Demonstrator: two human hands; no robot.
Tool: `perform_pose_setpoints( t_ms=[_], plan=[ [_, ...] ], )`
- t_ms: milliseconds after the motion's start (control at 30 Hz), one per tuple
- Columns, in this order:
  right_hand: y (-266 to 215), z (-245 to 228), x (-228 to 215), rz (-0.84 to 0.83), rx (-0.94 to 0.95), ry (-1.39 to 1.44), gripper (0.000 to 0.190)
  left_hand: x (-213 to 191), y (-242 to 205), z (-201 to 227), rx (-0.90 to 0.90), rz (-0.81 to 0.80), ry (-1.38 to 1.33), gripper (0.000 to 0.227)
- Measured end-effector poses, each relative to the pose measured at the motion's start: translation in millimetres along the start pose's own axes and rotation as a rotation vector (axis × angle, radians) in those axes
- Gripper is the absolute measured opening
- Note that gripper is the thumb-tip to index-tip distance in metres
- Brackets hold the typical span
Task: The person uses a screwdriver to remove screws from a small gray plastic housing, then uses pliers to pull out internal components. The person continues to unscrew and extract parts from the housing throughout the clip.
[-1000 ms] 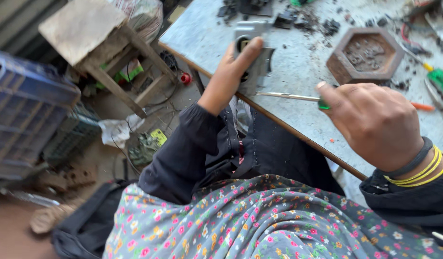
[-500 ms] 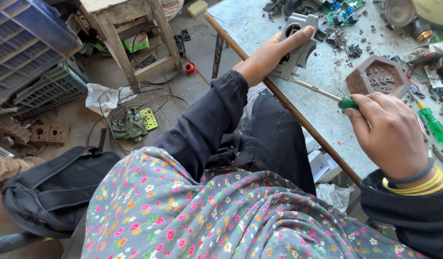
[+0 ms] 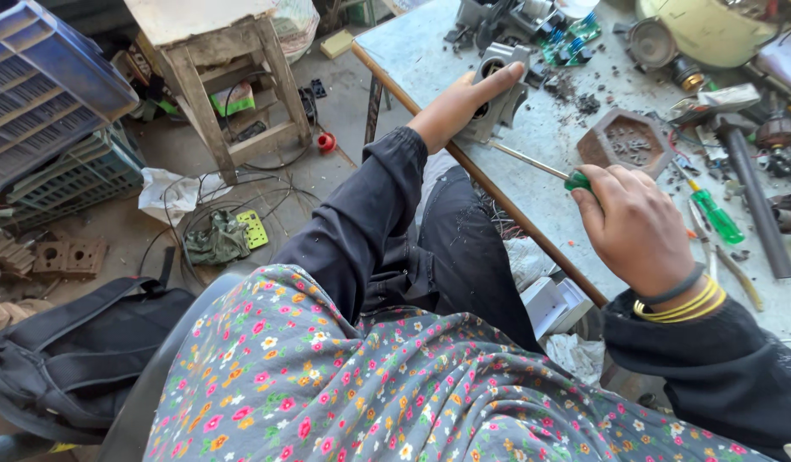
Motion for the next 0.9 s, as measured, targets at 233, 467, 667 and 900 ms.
perform_pose_setpoints(
  t_ms=[233,467,667,900],
  plan=[
    [-2,-4,-7,0.070,-0.106,-0.152,0.034,0,-10,9,-0.049,-0.015,-0.001,0.087],
    [-5,6,3,0.076,0.031,0.150,0.032,2,-21,19,-0.036,-0.037,-0.008,0.071],
    [-2,15,3,0.145,-0.073,0.120,0.035,1,-21,16,-0.172,-0.029,-0.167,0.054],
    [4,13,8,0.019,0.072,0.062,0.035,-1,-21,12,-0.276,-0.047,-0.383,0.053]
  ],
)
Point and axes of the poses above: each hand's wrist, its own y-axis towards the middle knuckle, its own x-axis out of the palm, z = x × y, the point moved 1 cm from there along y, towards the middle knuckle, and after that the axes turned 12 degrees about -x, right-handed, at the moved point
